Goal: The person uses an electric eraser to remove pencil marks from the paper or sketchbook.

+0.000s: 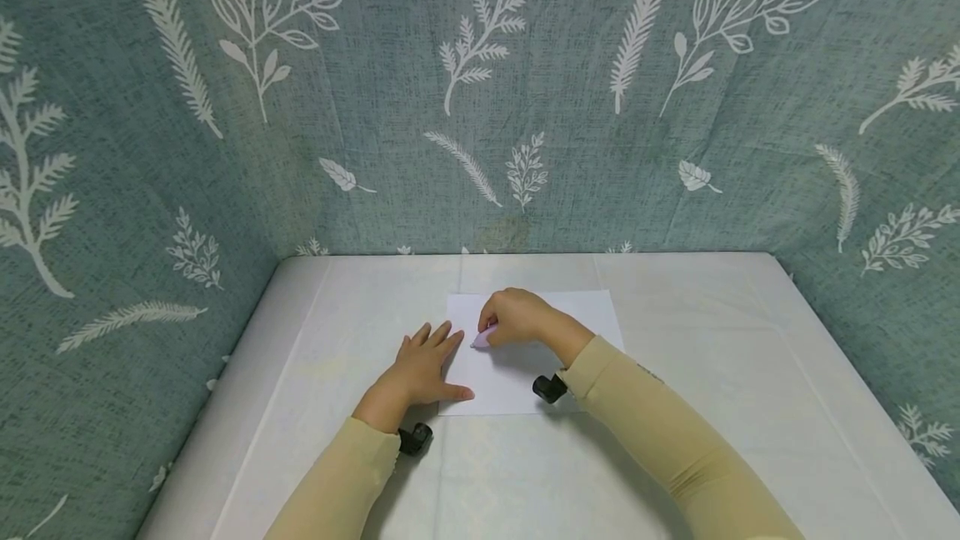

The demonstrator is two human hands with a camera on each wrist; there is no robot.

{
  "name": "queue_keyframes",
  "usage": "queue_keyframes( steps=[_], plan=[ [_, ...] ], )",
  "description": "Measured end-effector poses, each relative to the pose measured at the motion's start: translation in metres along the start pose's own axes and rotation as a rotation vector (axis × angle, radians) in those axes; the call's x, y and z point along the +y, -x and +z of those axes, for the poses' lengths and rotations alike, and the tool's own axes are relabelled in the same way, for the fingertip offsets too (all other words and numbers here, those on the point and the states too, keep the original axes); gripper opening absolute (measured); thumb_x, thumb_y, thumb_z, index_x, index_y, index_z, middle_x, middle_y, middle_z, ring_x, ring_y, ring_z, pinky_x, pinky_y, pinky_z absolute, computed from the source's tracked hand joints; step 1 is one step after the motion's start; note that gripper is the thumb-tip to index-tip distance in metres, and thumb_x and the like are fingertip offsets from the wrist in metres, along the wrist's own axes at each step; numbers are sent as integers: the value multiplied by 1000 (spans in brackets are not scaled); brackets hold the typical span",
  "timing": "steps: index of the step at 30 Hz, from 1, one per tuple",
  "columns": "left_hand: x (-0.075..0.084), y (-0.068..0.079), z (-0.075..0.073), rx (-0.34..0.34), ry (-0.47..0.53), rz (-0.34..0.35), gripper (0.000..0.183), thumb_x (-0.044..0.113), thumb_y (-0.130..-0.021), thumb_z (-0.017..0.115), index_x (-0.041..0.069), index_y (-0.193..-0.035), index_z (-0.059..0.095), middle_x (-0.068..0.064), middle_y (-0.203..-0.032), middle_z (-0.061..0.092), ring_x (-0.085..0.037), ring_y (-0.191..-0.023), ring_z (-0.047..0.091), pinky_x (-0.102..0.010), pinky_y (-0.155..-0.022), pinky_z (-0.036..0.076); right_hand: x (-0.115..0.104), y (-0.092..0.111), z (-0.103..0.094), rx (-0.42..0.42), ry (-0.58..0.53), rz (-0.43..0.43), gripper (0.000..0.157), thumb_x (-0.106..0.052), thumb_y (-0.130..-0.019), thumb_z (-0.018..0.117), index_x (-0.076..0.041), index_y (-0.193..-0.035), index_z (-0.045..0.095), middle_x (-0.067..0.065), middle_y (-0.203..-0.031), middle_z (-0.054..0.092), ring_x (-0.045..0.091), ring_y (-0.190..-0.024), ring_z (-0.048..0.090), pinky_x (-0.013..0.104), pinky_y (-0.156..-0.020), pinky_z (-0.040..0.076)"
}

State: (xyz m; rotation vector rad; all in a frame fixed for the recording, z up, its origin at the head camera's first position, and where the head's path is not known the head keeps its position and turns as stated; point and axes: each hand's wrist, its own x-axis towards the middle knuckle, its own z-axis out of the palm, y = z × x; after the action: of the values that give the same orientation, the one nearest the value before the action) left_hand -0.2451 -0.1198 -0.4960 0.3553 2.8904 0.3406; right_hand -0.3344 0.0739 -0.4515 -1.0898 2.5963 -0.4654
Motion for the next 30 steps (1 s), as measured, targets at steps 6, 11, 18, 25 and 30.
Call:
queue_keyframes(
  steps=[6,11,18,25,30],
  plan=[
    [1,1,0,-5,4,-7,103,69,-63,67,23,-146,30,-7,-153,19,-38,-138,10,-61,-106,9,-1,-2,2,7,9,-1,15,-21,-72,73,-23,-86,74,-13,-79,64,6,-72,54,25,-69,45],
    [1,1,0,-4,5,-7,102,69,-63,67,23,-146,30,-7,-153,19,-38,-138,10,-61,-106,9,-1,-3,3,14,21,-11,15,-21,-71,74,-23,-86,74,-11,-82,66,7,-73,54,27,-71,45],
    [0,1,0,-2,11,-9,102,69,-63,67,24,-146,29,-6,-153,18,-37,-139,9,-60,-106,9,-3,-4,2,3,9,-8,15,-21,-72,74,-21,-87,74,-9,-84,67,7,-74,54,27,-72,45],
    [1,0,-1,-1,5,-4,102,68,-63,67,22,-146,30,-8,-152,19,-39,-138,10,-61,-106,9,0,-1,-1,0,26,25,15,-20,-71,73,-22,-86,74,-9,-85,66,7,-76,55,28,-73,46],
    [1,0,-1,-5,2,-11,102,69,-63,67,22,-146,30,-7,-153,18,-38,-138,10,-61,-106,9,3,-2,0,7,2,1,15,-20,-72,73,-22,-86,74,-11,-83,65,7,-74,55,27,-72,46]
  ],
)
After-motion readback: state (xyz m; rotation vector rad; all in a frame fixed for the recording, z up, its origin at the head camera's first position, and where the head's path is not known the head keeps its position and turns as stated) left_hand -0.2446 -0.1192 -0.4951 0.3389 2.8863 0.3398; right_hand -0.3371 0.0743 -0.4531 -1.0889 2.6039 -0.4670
